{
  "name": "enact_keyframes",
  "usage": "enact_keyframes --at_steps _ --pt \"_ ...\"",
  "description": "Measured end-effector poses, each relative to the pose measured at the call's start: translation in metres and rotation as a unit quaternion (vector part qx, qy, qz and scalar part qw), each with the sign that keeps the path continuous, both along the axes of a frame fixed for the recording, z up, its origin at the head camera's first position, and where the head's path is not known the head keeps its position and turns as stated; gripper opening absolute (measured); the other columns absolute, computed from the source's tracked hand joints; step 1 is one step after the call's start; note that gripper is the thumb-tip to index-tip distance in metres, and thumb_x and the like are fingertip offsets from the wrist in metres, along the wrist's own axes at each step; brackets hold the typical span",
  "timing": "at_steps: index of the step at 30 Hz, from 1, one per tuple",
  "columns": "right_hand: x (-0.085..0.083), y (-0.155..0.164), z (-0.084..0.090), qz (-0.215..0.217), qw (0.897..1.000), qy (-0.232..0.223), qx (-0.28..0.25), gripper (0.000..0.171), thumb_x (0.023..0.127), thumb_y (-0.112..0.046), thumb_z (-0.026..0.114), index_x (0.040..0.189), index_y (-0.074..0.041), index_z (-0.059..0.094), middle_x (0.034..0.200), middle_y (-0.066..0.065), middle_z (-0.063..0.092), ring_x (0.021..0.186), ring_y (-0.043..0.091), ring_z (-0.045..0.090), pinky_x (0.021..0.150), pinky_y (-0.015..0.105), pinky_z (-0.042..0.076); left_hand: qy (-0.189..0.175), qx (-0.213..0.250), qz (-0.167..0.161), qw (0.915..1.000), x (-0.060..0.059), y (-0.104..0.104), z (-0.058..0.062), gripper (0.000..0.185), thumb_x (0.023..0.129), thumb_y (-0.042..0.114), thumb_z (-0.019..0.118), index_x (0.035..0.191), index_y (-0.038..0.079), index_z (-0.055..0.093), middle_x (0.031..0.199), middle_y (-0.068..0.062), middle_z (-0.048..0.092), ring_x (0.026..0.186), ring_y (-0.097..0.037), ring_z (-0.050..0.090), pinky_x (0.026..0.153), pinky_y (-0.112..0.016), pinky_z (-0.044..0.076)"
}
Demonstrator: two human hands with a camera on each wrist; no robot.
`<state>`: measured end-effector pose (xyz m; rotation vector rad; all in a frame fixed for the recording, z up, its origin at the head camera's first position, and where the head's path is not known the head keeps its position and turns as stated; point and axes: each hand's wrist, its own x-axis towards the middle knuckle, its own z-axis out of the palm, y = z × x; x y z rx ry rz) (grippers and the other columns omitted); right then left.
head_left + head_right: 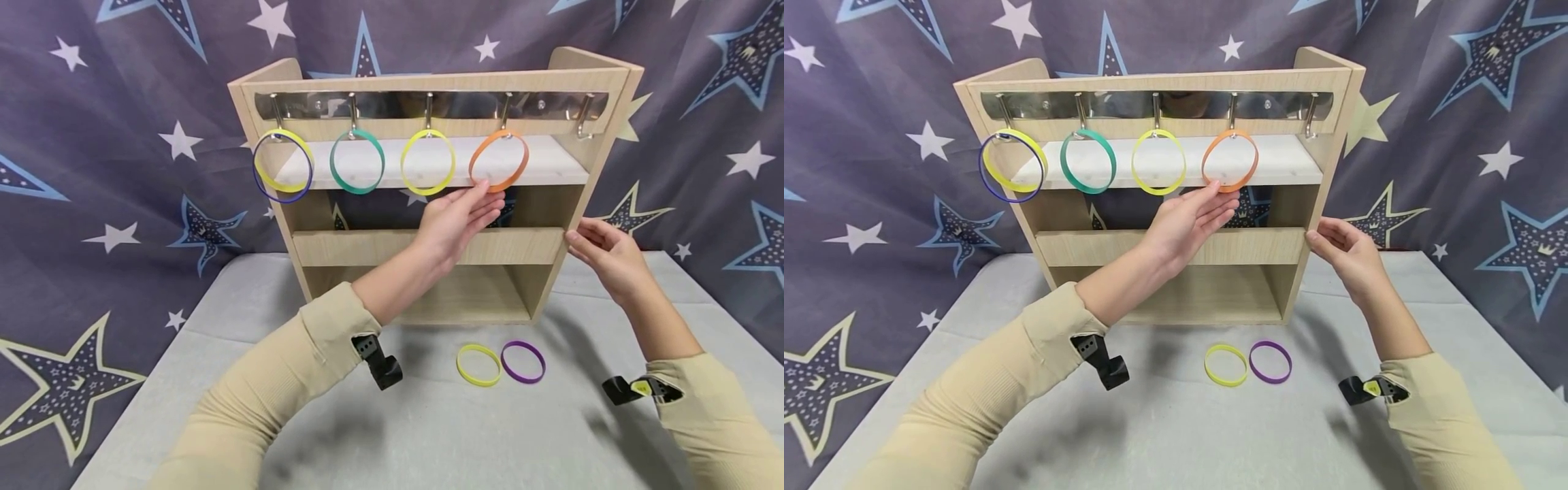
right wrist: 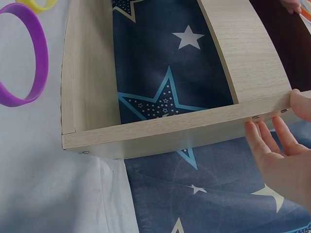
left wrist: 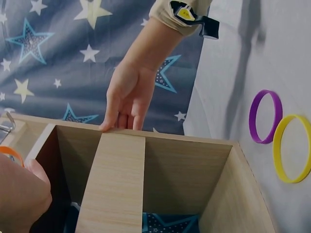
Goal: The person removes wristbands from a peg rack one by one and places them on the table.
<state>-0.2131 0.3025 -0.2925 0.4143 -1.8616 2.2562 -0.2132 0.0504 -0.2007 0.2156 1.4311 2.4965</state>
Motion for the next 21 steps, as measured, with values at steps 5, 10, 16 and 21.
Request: enact_keyframes --at_steps 5,10,16,21 --pt "0.0008 0.0010 0.0003 0.002 1.000 -0.005 -0.004 0.023 0.091 0.003 0.059 0.101 -0.016 0.065 0.090 -0.007 0.064 0.085 0.000 0.065 0.078 0.012 0.058 -0.009 -0.006 -0.005 0.9999 0.0011 -0.0006 0.0001 0.034 0.097 0.016 0.057 0.124 -0.006 0.058 0.129 -0.026 0.060 0.107 -0.024 0.064 0.106 -0.032 0.050" --pt "0.0015 0.0013 0.0008 0.003 1.000 -0.008 -0.008 0.023 0.091 0.004 0.058 0.101 -0.016 0.065 0.089 -0.008 0.065 0.084 0.000 0.065 0.078 0.012 0.058 -0.004 -0.014 0.000 0.9999 0.0029 -0.0023 -0.0003 0.033 0.096 0.015 0.059 0.123 -0.004 0.060 0.127 -0.025 0.062 0.109 -0.024 0.065 0.104 -0.032 0.051" --pt "0.0014 0.0010 0.0011 0.002 1.000 -0.008 -0.005 0.024 0.092 0.004 0.057 0.101 -0.016 0.065 0.090 -0.008 0.065 0.085 0.000 0.066 0.078 0.011 0.057 0.020 -0.022 0.008 0.9995 0.0057 -0.0029 -0.0013 0.031 0.097 0.014 0.058 0.123 -0.003 0.060 0.127 -0.025 0.061 0.116 -0.028 0.063 0.103 -0.032 0.052" --pt "0.0021 0.0018 0.0004 0.005 1.000 -0.008 -0.007 0.024 0.092 0.004 0.057 0.101 -0.017 0.065 0.090 -0.008 0.065 0.085 0.000 0.066 0.078 0.011 0.057 0.049 -0.008 0.016 0.9986 0.0091 -0.0010 -0.0008 0.032 0.097 0.012 0.056 0.123 -0.006 0.058 0.129 -0.029 0.058 0.113 -0.027 0.064 0.102 -0.033 0.053"
